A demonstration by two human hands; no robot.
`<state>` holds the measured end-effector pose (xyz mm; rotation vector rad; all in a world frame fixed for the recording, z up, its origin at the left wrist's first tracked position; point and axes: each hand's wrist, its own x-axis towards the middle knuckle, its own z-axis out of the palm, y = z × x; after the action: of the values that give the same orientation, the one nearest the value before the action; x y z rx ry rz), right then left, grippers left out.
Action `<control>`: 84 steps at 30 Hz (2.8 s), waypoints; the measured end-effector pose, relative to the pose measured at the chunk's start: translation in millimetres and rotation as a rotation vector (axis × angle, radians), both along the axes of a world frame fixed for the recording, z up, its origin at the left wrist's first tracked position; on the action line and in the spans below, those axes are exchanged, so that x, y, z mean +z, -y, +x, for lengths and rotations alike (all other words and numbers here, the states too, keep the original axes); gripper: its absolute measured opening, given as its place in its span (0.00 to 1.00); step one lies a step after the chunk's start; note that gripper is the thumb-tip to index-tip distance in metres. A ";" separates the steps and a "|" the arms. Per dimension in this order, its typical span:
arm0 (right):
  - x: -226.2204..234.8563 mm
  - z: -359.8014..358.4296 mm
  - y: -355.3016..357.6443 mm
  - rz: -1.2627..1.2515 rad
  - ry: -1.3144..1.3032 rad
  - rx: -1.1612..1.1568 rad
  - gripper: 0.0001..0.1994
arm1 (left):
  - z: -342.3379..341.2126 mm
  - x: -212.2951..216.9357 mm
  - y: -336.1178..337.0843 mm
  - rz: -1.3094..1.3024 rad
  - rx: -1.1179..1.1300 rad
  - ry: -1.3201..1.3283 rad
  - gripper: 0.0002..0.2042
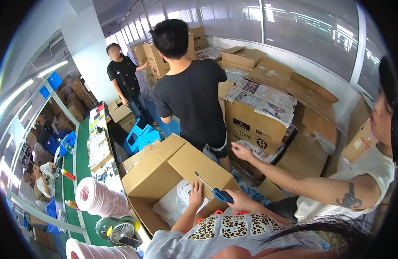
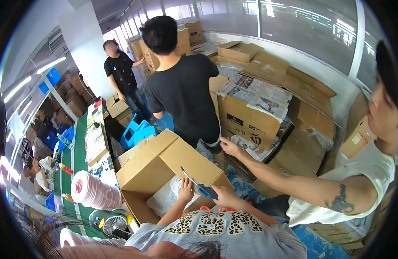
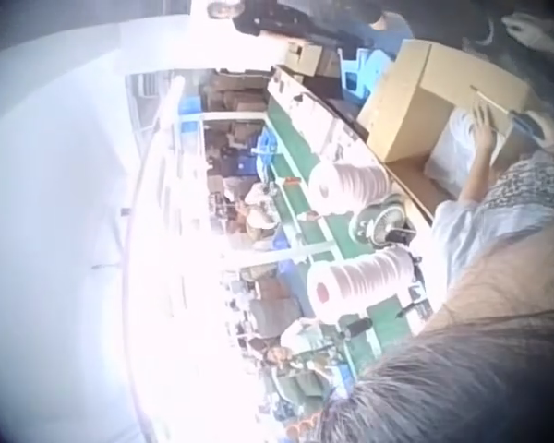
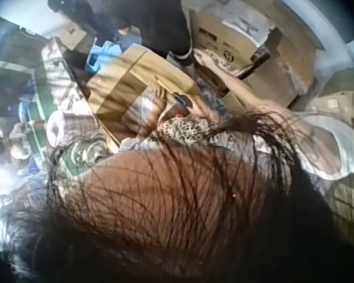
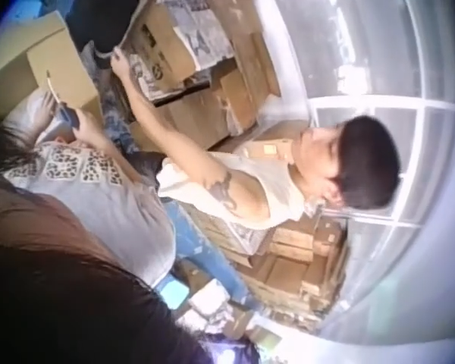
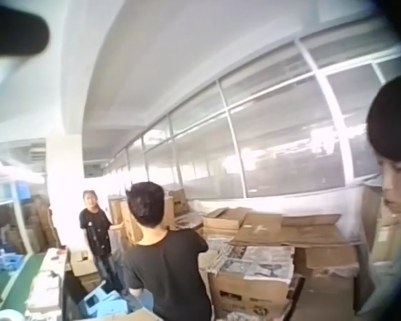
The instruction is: Cleaning white circular light fixture components with an air duster gun and packing them into a cardboard box.
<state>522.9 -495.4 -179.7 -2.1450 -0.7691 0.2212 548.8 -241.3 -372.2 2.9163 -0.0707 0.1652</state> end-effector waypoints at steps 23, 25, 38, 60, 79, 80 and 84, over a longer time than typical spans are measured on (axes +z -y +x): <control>-3.8 -5.2 10.2 -0.080 0.062 -0.069 0.21 | 1.2 -1.3 6.6 -0.006 0.042 -0.093 0.34; -7.1 -4.2 12.5 -0.137 0.025 -0.158 0.19 | -1.0 -5.0 2.8 -0.024 0.036 -0.049 0.35; 15.8 -20.6 43.0 -0.268 -0.045 -0.399 0.16 | 1.2 4.1 10.3 -0.021 0.039 -0.100 0.35; 100.0 18.0 48.3 -0.514 0.120 -0.434 0.16 | 2.8 0.6 10.4 -0.023 0.041 -0.051 0.36; 109.9 -6.6 45.2 -0.645 -0.053 -0.406 0.15 | -1.2 -2.1 2.2 -0.038 0.006 -0.077 0.34; 109.0 -7.9 44.5 -0.632 -0.097 -0.385 0.15 | -1.3 -3.3 0.4 -0.028 0.009 -0.089 0.34; 111.2 -0.9 37.0 -0.566 -0.034 -0.464 0.15 | -1.7 -5.0 -2.0 -0.020 0.010 -0.093 0.34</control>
<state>522.0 -532.4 -68.6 -2.7738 -0.1716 0.2475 547.0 -239.3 -377.2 2.8997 -0.0387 0.0319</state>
